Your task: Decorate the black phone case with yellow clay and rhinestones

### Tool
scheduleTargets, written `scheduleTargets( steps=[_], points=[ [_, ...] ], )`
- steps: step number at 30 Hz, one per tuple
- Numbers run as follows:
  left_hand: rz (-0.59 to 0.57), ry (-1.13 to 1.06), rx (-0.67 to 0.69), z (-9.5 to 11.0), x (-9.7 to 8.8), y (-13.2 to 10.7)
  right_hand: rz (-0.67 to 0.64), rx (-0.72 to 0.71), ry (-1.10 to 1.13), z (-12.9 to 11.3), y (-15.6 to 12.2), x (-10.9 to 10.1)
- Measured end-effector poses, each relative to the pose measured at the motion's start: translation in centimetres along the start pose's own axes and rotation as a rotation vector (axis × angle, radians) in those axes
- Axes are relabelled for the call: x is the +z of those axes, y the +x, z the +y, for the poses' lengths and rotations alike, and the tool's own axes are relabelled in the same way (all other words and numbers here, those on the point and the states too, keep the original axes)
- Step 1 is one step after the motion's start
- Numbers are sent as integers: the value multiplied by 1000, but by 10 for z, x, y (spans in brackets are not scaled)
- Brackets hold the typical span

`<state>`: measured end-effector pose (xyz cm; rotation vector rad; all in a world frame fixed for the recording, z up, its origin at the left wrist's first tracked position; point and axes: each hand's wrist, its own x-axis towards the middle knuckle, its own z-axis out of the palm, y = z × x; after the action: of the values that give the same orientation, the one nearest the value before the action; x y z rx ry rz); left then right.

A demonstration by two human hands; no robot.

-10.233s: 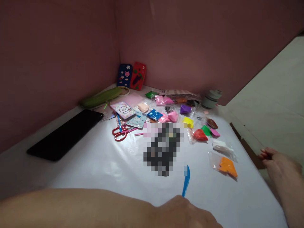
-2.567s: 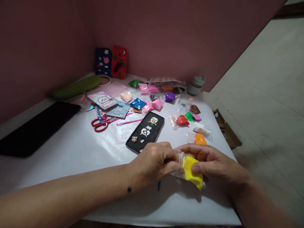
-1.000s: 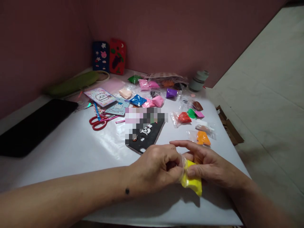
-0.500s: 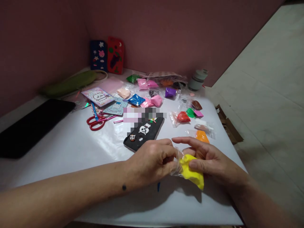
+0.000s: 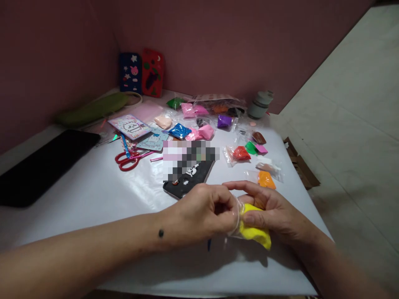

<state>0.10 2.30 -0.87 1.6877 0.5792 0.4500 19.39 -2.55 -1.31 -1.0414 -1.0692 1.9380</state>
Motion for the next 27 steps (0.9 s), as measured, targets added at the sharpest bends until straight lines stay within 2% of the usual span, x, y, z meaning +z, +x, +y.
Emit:
scheduleTargets(
  steps=[2,4,9,12,19,27],
  points=[
    [-79,-178,-137,3,-2,1,12,-5,-2,-1,0,-2],
    [-80,-176,-123,3,-4,2,19,-7,-9,-2,-1,-5],
    [107,295,302,-4,-3,2,25,26,-6,-2,-1,-7],
    [141,437,379,-7,-3,0,0,86,-28,-2,0,-6],
    [144,534,369,-10,-4,-1,-19,137,-22,2,1,-4],
    [118,406,305,-10,5,-3,-15,199,-89,-3,0,3]
  ],
)
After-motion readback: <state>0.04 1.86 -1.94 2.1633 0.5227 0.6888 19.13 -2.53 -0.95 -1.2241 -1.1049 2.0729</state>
